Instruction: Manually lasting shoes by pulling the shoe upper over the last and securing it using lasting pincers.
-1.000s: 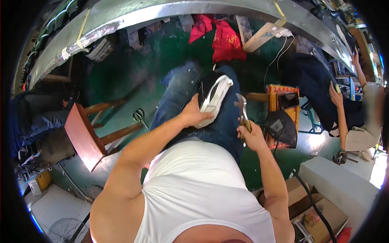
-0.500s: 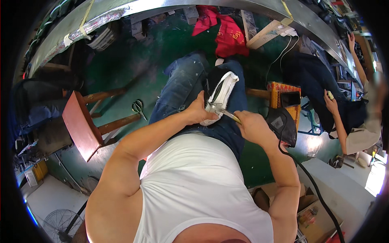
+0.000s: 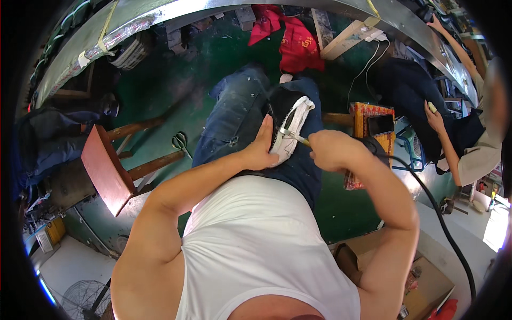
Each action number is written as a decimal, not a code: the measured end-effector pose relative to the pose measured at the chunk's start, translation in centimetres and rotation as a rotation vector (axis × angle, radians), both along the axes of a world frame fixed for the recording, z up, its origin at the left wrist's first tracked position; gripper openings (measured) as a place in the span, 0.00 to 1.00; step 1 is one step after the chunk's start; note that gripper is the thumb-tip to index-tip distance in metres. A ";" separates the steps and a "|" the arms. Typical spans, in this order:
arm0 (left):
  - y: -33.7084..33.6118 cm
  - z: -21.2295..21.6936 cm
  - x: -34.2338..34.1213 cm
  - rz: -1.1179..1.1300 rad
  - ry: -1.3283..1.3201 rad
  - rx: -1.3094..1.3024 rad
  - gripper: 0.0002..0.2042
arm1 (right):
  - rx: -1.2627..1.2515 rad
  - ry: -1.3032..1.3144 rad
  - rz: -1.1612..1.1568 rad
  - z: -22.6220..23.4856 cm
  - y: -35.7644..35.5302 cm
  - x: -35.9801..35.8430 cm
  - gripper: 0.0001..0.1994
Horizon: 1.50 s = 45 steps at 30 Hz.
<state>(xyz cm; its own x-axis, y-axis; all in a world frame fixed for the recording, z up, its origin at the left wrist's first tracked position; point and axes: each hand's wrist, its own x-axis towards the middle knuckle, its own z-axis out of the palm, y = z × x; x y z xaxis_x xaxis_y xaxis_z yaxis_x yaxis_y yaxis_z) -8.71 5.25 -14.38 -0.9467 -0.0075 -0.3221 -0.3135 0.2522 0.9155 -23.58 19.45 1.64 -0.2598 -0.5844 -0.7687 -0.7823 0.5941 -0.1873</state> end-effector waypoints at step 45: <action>-0.3 1.3 -3.4 -0.077 0.037 -0.491 0.27 | -0.701 -0.105 -0.768 -8.0 3.3 -1.1 0.16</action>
<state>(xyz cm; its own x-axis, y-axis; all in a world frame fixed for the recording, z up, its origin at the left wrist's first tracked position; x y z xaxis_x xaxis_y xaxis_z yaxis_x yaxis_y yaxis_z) -12.13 4.95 -13.04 -0.9612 -0.0798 -0.2639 -0.2465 0.6777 0.6928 -24.72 22.76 -6.40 -0.7018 -0.6141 -0.3610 -0.2002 0.6564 -0.7274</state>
